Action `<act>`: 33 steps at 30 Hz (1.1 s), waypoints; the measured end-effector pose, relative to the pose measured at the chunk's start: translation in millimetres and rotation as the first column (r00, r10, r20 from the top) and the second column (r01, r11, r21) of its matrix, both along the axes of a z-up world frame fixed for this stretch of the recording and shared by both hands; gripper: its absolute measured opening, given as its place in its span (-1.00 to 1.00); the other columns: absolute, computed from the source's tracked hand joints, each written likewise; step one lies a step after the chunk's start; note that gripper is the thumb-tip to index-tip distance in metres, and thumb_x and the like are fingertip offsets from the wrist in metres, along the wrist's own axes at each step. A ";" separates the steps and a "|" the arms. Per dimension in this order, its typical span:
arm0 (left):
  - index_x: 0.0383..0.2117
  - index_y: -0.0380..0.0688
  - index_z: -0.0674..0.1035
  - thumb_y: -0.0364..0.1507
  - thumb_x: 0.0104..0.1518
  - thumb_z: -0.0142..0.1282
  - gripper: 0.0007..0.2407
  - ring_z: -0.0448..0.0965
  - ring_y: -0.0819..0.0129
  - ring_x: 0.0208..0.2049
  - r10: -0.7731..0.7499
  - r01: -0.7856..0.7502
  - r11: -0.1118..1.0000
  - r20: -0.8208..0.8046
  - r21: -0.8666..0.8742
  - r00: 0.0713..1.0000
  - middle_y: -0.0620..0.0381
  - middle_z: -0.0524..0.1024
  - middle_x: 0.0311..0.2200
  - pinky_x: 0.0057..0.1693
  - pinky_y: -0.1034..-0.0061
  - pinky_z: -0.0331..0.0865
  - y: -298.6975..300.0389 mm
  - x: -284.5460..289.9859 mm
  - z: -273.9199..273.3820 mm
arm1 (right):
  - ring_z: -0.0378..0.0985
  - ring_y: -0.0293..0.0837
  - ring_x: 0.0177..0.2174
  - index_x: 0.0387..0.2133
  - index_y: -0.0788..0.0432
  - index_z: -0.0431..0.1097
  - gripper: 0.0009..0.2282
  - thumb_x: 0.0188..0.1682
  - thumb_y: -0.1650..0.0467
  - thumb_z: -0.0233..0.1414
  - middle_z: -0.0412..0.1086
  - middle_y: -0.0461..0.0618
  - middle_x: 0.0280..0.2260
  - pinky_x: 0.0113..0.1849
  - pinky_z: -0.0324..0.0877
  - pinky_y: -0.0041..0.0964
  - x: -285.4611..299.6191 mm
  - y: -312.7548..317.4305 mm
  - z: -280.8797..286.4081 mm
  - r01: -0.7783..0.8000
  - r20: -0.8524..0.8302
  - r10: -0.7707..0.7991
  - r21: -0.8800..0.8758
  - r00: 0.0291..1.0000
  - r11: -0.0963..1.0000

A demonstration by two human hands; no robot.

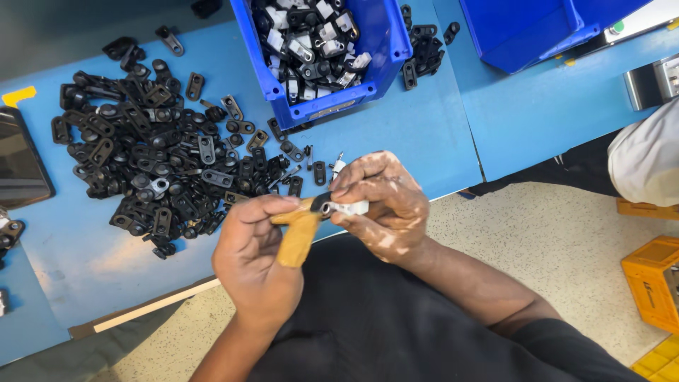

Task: The person repeatedly picks up small black plastic brackets and white plastic inserts, presses them together by hand, and places the assembled units into a blue bin. The process is continuous and repetitive, with the person handling items one at a time.

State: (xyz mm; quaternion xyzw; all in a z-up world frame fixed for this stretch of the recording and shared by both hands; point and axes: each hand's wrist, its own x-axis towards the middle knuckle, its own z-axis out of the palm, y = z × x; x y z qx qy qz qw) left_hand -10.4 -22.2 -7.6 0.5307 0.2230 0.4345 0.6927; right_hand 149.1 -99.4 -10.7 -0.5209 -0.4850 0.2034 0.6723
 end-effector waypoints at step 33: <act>-0.11 -0.31 0.52 -0.57 0.37 -0.03 -0.90 0.57 0.54 -0.21 -0.184 0.161 0.972 -0.128 -0.170 0.975 0.15 0.56 -0.21 -0.02 0.61 0.47 46.5 10.9 -28.7 | 0.64 -0.06 -0.12 -0.09 0.25 0.27 -0.59 -0.09 0.38 0.33 0.47 0.23 0.07 -0.07 0.58 -0.19 29.4 -2.4 -21.8 -0.194 0.143 0.226 -0.212 0.963 0.958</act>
